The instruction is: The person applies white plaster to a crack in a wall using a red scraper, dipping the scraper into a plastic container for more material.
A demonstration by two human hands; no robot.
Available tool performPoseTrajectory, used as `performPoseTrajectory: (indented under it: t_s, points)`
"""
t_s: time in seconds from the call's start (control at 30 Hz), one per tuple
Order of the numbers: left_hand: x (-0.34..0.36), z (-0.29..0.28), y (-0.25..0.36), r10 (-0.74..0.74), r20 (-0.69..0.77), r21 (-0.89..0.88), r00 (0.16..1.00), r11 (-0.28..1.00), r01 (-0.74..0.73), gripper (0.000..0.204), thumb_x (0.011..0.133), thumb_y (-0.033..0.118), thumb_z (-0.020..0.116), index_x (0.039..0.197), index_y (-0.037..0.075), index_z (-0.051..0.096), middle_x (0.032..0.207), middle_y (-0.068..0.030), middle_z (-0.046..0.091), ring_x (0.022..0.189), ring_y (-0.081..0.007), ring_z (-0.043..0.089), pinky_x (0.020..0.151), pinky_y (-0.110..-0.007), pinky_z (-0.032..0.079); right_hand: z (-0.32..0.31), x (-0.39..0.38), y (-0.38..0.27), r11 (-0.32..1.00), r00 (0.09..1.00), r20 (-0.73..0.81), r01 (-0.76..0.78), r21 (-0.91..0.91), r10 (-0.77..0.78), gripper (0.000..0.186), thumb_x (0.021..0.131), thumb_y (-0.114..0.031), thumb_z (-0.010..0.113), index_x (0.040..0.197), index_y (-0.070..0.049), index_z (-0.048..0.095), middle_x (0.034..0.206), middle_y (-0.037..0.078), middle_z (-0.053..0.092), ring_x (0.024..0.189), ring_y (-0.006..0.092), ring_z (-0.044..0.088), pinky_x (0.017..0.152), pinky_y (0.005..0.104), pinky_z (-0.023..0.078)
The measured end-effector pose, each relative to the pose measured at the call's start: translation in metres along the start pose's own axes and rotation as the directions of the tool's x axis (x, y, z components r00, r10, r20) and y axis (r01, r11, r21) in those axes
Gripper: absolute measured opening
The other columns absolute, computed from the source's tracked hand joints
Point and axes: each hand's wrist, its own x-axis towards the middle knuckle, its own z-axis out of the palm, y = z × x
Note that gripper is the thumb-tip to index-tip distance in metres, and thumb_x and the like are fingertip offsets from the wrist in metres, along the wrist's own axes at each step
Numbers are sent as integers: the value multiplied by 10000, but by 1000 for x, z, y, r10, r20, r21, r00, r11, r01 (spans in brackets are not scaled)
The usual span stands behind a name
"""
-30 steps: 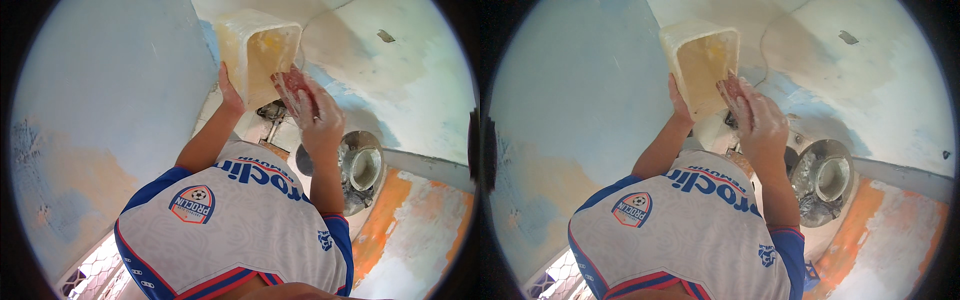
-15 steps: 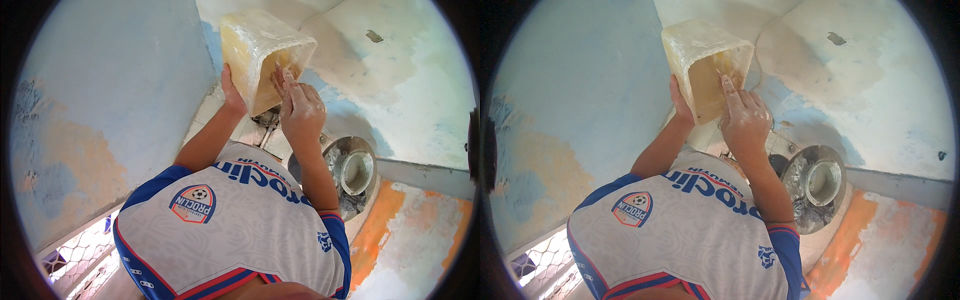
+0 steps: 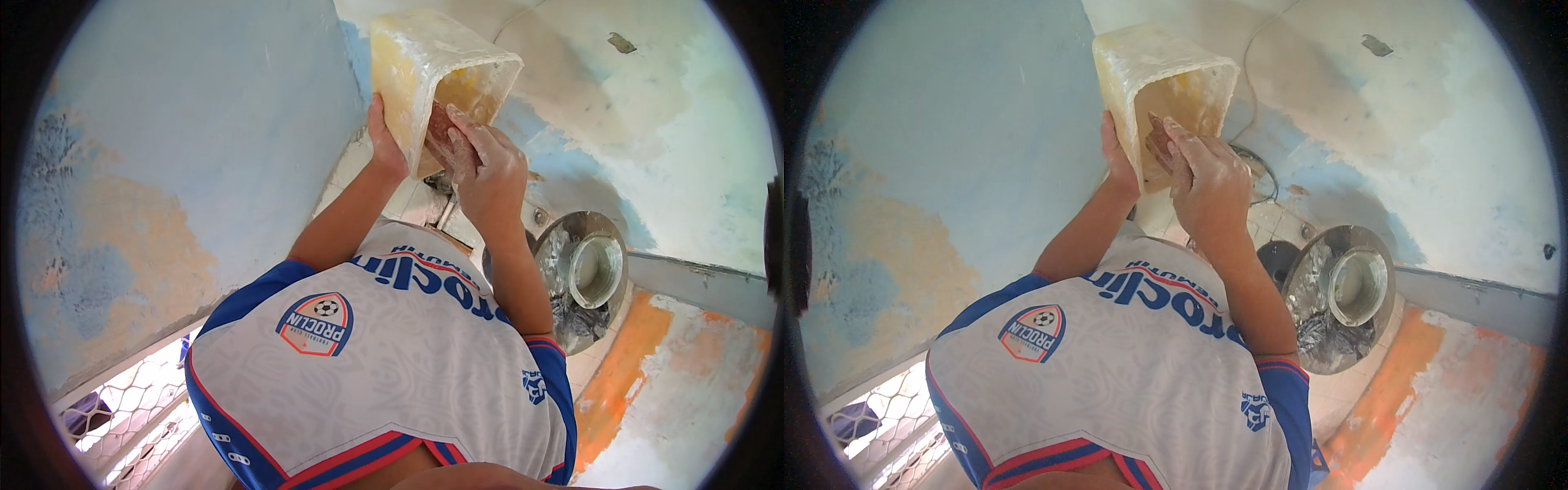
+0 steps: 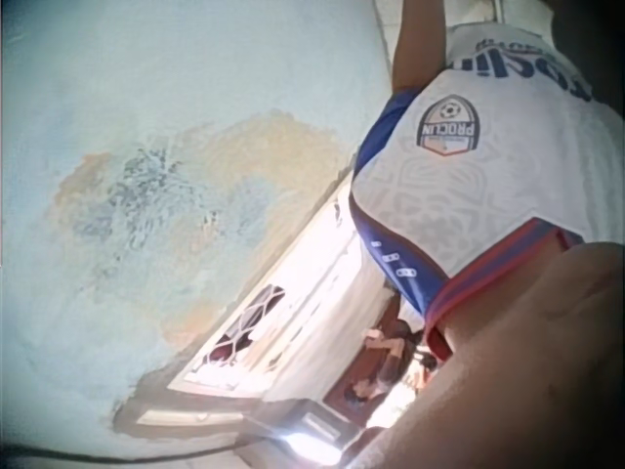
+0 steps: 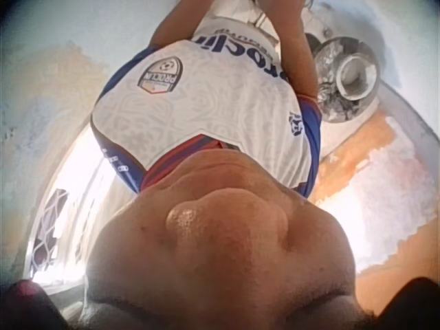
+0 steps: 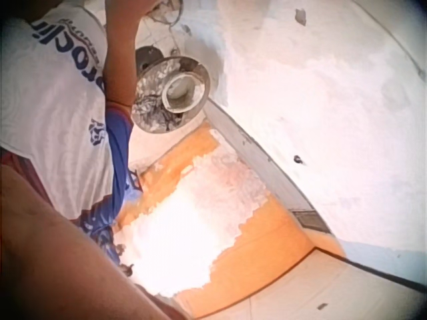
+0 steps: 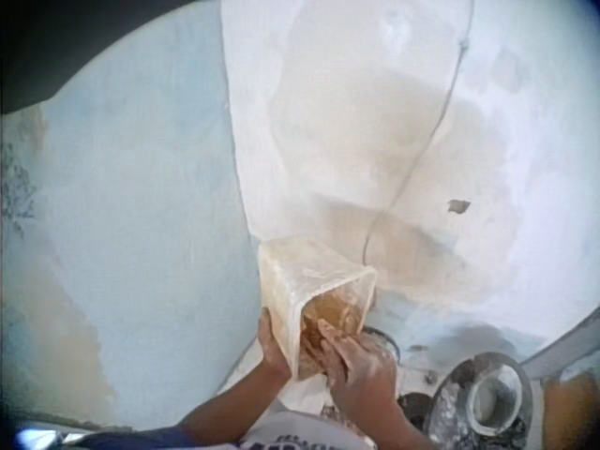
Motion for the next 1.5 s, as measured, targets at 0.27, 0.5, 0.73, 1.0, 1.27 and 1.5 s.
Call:
performPoseTrajectory:
  t_s: [0.27,0.5,0.73,1.0,1.27,1.5]
  points:
    - [-8,1,3,19,-198,66,980,998,-6,703,1030,643,319,1441,111,524,1314,-106,635,1201,-263,595,1068,-413,455,3,-3,0,851,924,108,-380,362,366,234,934,-55,675,1151,-15,752,1042,147,770,920,199,737,844,313,565]
    - [-23,-3,2,-47,-144,45,988,997,54,751,1002,697,321,1484,144,483,1378,-94,576,1257,-262,551,1071,-429,457,3,-20,25,421,785,173,-488,765,595,323,993,-43,637,1299,60,627,1143,142,720,998,147,690,896,274,554]
    - [-29,-12,-4,-117,-147,20,982,992,122,734,1008,690,307,1467,153,507,1325,-73,623,1221,-244,591,1044,-414,481,-3,-45,60,-52,669,338,-409,911,662,315,996,-45,620,1291,59,583,1197,143,696,1053,195,698,937,316,564]
    - [-18,-30,-9,-150,-241,42,959,985,165,733,989,721,300,1450,196,522,1290,-51,643,1138,-250,646,893,-479,584,0,-58,66,-302,667,457,-343,890,589,364,987,-102,626,1325,18,562,1265,130,671,1167,230,656,1047,388,516]
    - [-1,-71,5,-134,-162,61,978,988,145,732,1019,684,259,1542,196,414,1466,-70,544,1278,-316,583,1002,-514,541,14,-73,78,-423,669,478,-261,868,569,484,1014,-105,565,1470,8,447,1424,154,589,1293,255,596,1110,405,482]
    - [2,-102,30,-130,-176,79,976,986,146,772,1007,683,319,1581,168,359,1556,-86,467,1392,-327,486,1130,-508,436,52,-96,132,-464,527,526,-258,847,667,420,968,-84,589,1380,-16,548,1285,107,674,1142,225,669,1010,372,538]
